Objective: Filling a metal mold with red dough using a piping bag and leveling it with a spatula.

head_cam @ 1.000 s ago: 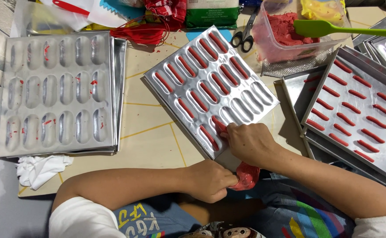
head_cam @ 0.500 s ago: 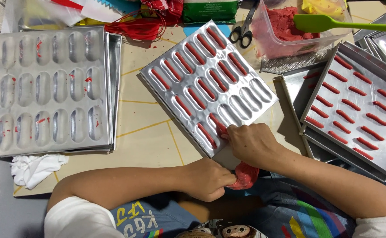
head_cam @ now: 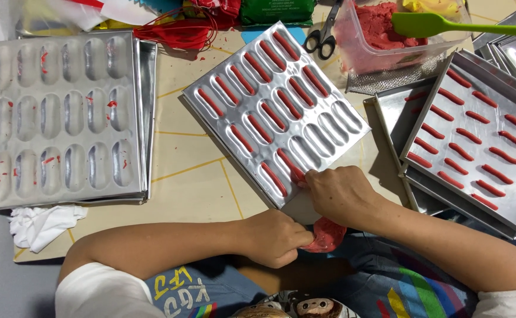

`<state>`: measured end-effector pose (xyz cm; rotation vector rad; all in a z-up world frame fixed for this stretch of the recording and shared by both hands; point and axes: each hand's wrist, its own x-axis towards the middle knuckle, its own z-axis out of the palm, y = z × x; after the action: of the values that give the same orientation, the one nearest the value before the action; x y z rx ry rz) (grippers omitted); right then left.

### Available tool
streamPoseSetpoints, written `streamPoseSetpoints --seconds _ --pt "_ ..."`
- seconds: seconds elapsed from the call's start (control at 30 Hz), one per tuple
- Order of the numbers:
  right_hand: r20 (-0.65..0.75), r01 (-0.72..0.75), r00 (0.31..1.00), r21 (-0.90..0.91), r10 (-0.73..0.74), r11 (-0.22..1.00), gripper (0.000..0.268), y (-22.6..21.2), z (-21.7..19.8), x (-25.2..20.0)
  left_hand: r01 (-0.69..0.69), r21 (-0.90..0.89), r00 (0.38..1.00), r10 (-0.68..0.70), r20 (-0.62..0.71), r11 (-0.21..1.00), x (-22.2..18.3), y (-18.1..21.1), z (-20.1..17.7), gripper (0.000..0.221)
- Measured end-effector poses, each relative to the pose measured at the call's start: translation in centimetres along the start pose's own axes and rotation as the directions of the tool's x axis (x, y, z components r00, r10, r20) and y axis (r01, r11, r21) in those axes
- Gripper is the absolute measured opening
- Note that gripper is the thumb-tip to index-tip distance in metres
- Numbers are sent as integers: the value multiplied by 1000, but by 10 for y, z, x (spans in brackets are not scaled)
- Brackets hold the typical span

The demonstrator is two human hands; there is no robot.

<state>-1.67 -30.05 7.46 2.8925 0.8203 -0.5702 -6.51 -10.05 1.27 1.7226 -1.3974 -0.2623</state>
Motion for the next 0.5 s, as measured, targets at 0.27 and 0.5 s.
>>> streamPoseSetpoints --seconds 0.27,0.5 --pt "35 53 998 -23 -52 998 13 3 -3 -6 -6 3 1000 5 24 1000 1 -1 -1 12" --pt "36 99 995 -111 -96 989 14 4 -5 -10 -2 -5 1000 2 28 1000 1 -1 -1 14"
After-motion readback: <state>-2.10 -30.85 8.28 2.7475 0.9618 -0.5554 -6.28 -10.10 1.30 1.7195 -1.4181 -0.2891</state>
